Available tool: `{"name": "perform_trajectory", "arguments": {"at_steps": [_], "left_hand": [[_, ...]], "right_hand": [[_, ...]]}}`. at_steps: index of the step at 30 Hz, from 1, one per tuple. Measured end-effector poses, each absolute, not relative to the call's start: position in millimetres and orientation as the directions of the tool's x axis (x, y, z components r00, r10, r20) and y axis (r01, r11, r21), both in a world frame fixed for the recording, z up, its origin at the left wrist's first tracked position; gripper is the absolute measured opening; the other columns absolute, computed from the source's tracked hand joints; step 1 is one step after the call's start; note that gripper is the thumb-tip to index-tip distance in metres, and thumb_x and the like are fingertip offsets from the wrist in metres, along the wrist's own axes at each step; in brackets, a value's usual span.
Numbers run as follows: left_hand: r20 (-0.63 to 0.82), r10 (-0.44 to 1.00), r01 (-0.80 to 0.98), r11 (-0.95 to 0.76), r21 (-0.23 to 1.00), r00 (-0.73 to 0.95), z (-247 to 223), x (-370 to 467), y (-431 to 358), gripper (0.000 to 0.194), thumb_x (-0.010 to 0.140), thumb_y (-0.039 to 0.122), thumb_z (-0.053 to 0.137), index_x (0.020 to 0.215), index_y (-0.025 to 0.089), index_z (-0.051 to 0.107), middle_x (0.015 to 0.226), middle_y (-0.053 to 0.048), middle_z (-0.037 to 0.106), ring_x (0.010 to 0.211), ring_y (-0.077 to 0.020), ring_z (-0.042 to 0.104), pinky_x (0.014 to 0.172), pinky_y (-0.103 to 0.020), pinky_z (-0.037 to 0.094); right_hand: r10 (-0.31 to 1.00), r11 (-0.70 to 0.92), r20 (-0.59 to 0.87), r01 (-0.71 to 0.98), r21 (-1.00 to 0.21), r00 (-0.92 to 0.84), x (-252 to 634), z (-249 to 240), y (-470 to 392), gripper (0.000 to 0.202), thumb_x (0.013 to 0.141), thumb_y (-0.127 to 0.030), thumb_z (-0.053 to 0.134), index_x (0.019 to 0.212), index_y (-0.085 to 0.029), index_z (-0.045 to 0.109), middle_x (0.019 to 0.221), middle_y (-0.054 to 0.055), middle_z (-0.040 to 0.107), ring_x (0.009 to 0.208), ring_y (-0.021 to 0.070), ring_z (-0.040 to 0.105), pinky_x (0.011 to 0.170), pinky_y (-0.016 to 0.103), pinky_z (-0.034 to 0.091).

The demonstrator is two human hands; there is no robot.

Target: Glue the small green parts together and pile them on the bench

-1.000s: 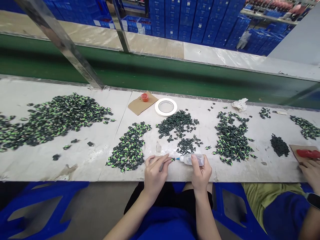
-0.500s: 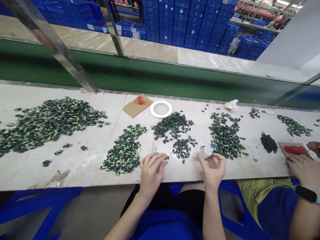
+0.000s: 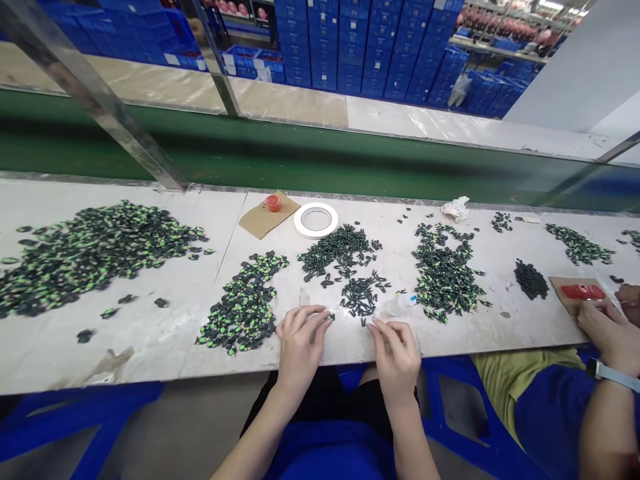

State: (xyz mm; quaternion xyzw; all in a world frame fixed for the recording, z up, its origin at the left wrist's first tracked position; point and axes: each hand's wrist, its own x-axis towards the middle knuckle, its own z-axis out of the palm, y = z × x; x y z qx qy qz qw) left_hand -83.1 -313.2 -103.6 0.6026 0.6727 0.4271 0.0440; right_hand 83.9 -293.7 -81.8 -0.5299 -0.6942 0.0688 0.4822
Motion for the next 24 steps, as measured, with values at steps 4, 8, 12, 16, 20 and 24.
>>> {"name": "perform_trajectory", "arguments": {"at_steps": [4,8,12,16,20,24], "left_hand": [[0.438,0.862,0.749,-0.109,0.654,-0.257,-101.9,-84.3,-315.0,0.014,0.090,0.025,0.055,0.088,0.025,0.068,0.089,-0.003,0.074,0.091,-0.0244,0.061,0.079,-0.040,0.036],[0.417,0.868,0.708,-0.115,0.697,-0.270,-99.0,-84.6,-316.4,0.014,0.090,0.026,0.054,0.087,0.025,0.068,0.082,-0.002,0.074,0.089,-0.0235,0.063,0.081,-0.040,0.038],[0.389,0.873,0.656,-0.111,0.746,-0.295,-95.5,-83.8,-317.2,0.017,0.090,0.030,0.054,0.084,0.025,0.069,0.080,-0.002,0.073,0.083,-0.0213,0.064,0.078,-0.038,0.042],[0.370,0.889,0.618,-0.134,0.775,-0.271,-92.3,-85.2,-317.6,0.017,0.090,0.029,0.054,0.091,0.025,0.071,0.082,-0.003,0.073,0.083,-0.0209,0.064,0.078,-0.038,0.045],[0.369,0.905,0.607,-0.174,0.775,-0.211,-86.9,-88.0,-317.1,0.017,0.089,0.026,0.056,0.091,0.026,0.072,0.083,-0.003,0.073,0.086,-0.0215,0.064,0.079,-0.038,0.047],[0.360,0.918,0.607,-0.191,0.771,-0.167,-81.5,-88.3,-317.3,0.017,0.088,0.025,0.056,0.093,0.027,0.073,0.085,-0.003,0.074,0.088,-0.0209,0.064,0.082,-0.037,0.048]], "right_hand": [[0.888,0.360,0.458,0.686,-0.633,-0.044,73.4,-88.3,-290.9,0.025,0.093,-0.032,0.051,0.089,-0.026,0.075,0.077,0.003,0.058,0.058,0.0112,0.055,0.052,0.023,0.045],[0.920,0.284,0.393,0.700,-0.655,-0.005,72.3,-89.0,-290.5,0.033,0.093,-0.041,0.048,0.086,-0.026,0.075,0.077,0.004,0.059,0.059,0.0130,0.056,0.051,0.024,0.043],[0.958,0.206,0.283,0.569,-0.796,0.049,71.7,-82.3,-294.8,0.027,0.089,-0.039,0.054,0.082,-0.022,0.074,0.078,0.005,0.062,0.067,0.0156,0.061,0.061,0.026,0.048],[0.993,0.100,0.113,0.314,-0.944,0.022,62.9,-73.5,-297.0,0.020,0.085,-0.036,0.061,0.081,-0.020,0.073,0.080,0.006,0.067,0.073,0.0174,0.063,0.060,0.026,0.051],[0.998,0.050,0.055,0.191,-0.980,0.021,51.4,-68.5,-295.5,0.020,0.083,-0.037,0.063,0.078,-0.019,0.072,0.079,0.005,0.068,0.071,0.0169,0.064,0.060,0.026,0.052],[0.999,0.046,0.050,0.163,-0.986,0.015,47.3,-68.3,-293.4,0.020,0.081,-0.037,0.065,0.078,-0.019,0.072,0.077,0.005,0.068,0.070,0.0166,0.064,0.059,0.026,0.052]]}}
